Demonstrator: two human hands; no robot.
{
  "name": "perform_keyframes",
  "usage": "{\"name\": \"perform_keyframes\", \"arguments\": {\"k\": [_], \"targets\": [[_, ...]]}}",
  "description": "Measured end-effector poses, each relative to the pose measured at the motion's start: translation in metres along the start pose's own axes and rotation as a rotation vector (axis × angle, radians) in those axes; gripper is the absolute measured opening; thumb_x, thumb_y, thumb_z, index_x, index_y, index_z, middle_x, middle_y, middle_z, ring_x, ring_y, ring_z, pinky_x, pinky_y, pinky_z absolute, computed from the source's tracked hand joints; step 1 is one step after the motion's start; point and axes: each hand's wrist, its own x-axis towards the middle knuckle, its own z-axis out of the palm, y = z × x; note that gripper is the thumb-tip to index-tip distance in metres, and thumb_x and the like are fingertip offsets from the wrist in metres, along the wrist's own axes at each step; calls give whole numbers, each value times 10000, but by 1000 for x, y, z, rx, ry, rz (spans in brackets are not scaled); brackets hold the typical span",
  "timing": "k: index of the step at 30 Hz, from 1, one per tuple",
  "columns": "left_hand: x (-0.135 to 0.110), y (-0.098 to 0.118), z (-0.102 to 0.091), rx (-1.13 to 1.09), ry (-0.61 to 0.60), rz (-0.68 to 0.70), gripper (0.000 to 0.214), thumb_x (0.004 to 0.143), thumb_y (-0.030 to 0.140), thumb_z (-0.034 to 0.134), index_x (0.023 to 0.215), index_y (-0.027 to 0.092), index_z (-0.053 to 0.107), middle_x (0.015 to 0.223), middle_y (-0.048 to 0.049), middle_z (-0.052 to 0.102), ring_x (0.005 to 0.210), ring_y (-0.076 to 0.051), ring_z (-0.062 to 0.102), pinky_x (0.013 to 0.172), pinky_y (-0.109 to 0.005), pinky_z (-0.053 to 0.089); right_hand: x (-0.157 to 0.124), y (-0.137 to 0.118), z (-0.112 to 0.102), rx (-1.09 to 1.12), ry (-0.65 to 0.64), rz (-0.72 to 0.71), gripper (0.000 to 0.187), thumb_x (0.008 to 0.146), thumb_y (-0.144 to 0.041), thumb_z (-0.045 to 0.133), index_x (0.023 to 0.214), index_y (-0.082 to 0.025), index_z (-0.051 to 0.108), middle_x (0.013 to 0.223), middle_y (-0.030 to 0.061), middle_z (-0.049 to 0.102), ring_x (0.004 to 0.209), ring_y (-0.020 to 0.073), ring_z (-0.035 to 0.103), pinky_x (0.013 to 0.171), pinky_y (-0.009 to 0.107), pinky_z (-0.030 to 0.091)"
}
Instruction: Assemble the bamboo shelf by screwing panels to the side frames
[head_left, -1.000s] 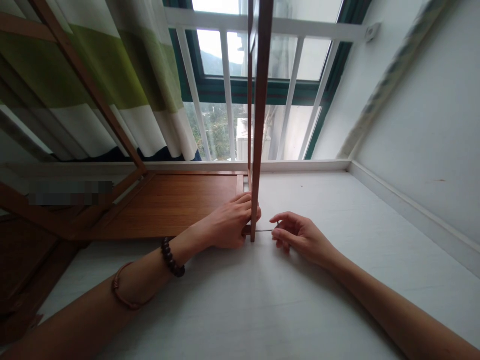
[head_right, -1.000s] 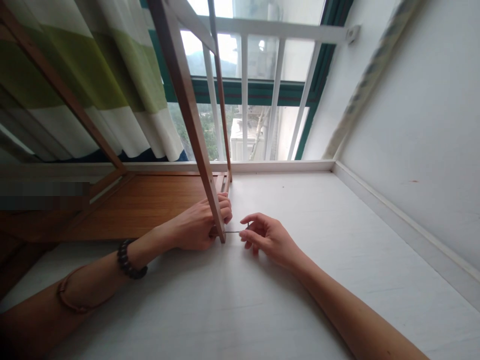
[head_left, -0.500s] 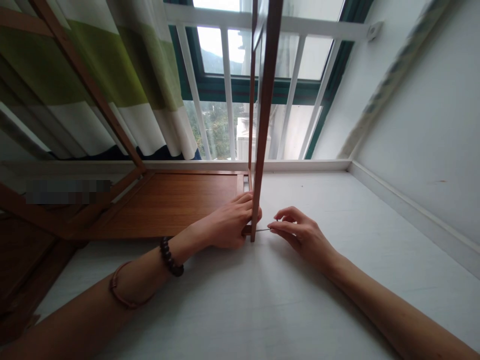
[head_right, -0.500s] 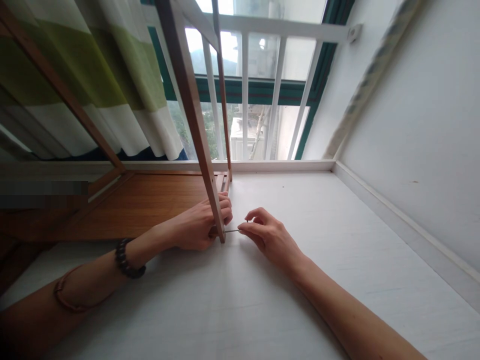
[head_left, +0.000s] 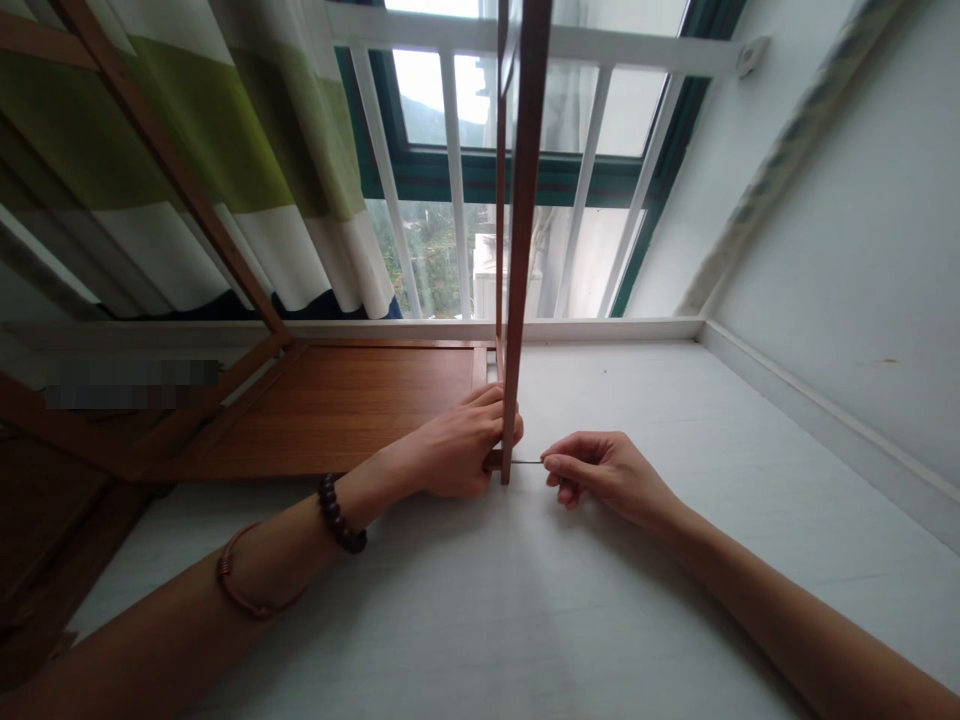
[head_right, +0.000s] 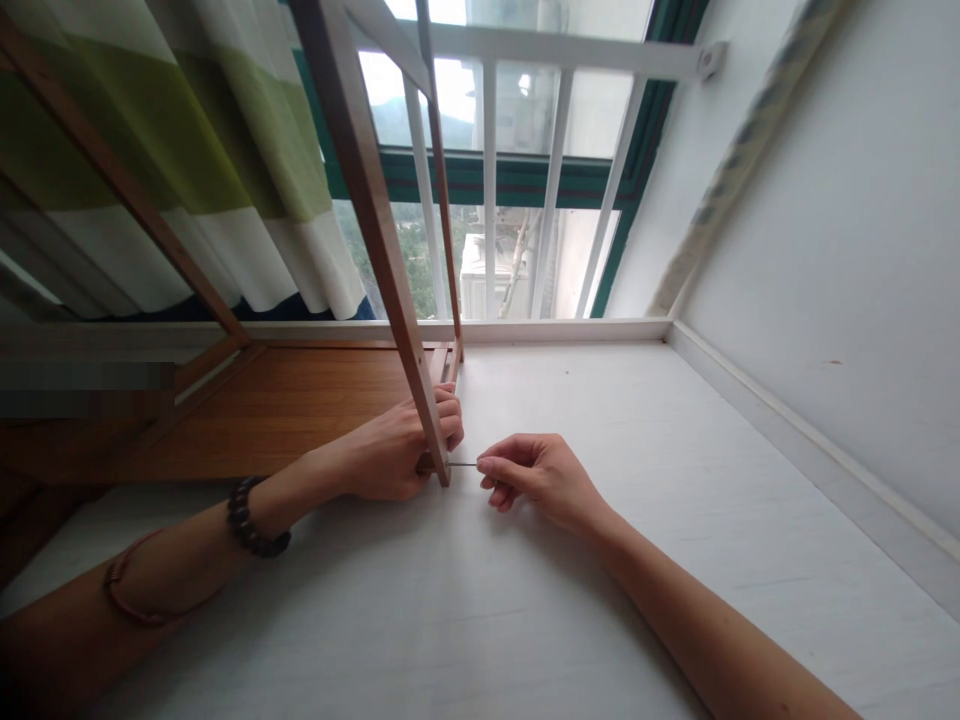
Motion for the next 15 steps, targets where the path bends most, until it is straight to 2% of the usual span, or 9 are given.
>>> {"name": "perform_keyframes", "arguments": {"k": [3, 6, 11, 13, 15], "targets": [[0, -1, 0, 6, -2, 0, 219, 575, 58, 546, 727, 190, 459, 827, -25, 499, 917, -195, 482, 1020, -378, 330, 1, 2, -11, 4, -134, -2, 342, 661, -310, 753, 957, -150, 689, 813, 52, 697, 682, 125, 649, 673, 260, 532], [0, -1, 0, 9, 2, -3, 219, 580, 53, 541, 729, 190, 459, 828, -24, 499, 919, -194, 482, 1016, -379, 334, 0, 4, -18, -125, -230, -139, 379, 702, -258, 721, 1069, -184, 666, 904, 53, 694, 818, 144, 647, 771, 282, 519], [0, 0, 0, 7, -3, -7, 225, 572, 47, 534, 728, 189, 455, 829, -25, 499, 921, -195, 480, 1023, -382, 324, -1, 3, -19, -566, -187, -510, 291, 837, -242, 575, 1114, -217, 658, 926, 65, 699, 807, 146, 644, 726, 261, 503], [-1, 0, 0, 2, -3, -6, 220, 572, 48, 532, 722, 188, 453, 829, -27, 498, 921, -196, 479, 1020, -382, 326, -2, 1, -17, -647, -163, -589, 292, 854, -253, 555, 1129, -227, 650, 935, 68, 696, 811, 145, 636, 728, 257, 491], [-1, 0, 0, -2, 0, -8, 215, 576, 48, 528, 722, 188, 456, 830, -28, 498, 921, -197, 479, 1012, -386, 333, -3, -1, -12, -649, -102, -580, 266, 863, -280, 543, 1086, -215, 673, 898, 67, 700, 785, 140, 626, 723, 257, 479]]}}
